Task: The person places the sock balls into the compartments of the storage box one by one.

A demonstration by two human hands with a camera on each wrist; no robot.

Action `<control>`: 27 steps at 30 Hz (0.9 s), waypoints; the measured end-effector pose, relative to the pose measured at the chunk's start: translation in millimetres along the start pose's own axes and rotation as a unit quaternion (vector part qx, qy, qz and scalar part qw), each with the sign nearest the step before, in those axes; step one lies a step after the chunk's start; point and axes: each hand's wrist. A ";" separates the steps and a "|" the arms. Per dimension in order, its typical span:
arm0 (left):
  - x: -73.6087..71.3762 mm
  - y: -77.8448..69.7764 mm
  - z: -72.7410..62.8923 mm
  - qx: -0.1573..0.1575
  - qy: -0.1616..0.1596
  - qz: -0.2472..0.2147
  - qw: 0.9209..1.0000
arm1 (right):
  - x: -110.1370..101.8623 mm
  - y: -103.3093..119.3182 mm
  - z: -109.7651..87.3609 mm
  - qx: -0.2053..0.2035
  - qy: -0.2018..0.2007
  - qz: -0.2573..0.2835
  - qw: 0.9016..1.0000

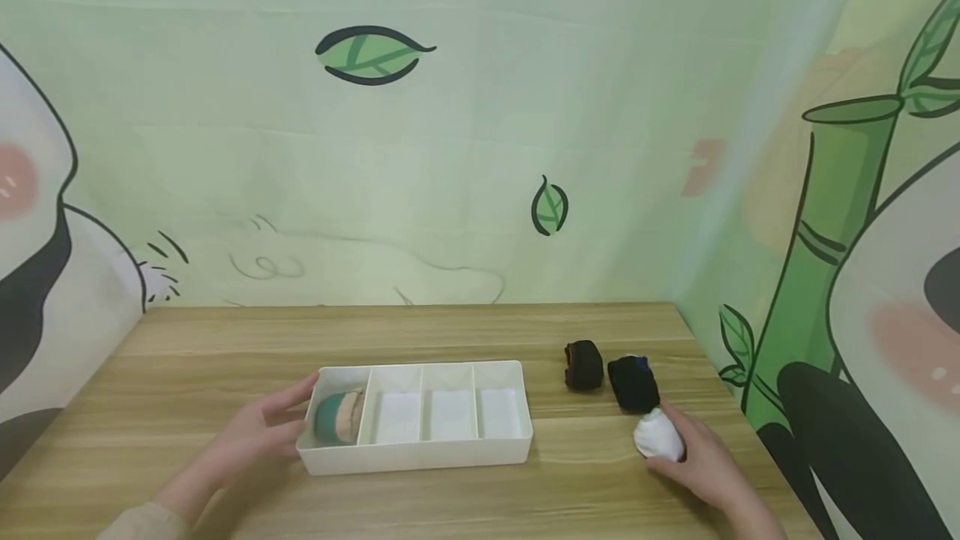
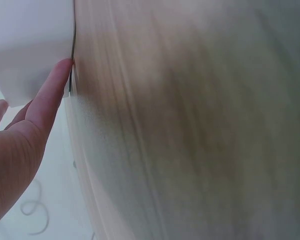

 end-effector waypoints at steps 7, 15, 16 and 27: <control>-0.4 -0.9 0.7 0.003 0.001 0.003 1.000 | -0.9 -0.1 0.8 -0.001 0.001 -0.014 1.000; -0.7 -1.1 1.4 -0.002 -0.001 0.005 1.000 | -1.4 1.9 -0.4 -0.007 -0.006 -0.022 1.000; -0.6 -1.1 1.4 -0.003 -0.001 0.005 1.000 | -1.3 1.9 -0.4 -0.007 -0.007 -0.023 1.000; -0.3 -1.2 0.6 -0.007 -0.008 0.006 1.000 | -1.2 8.9 0.4 -0.005 -0.001 -0.005 1.000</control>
Point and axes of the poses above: each hand's wrist, its own z-axis towards the middle knuckle, its own x-axis out of the palm, y = z × x, and after that the axes turned 3 degrees about -y, right-handed
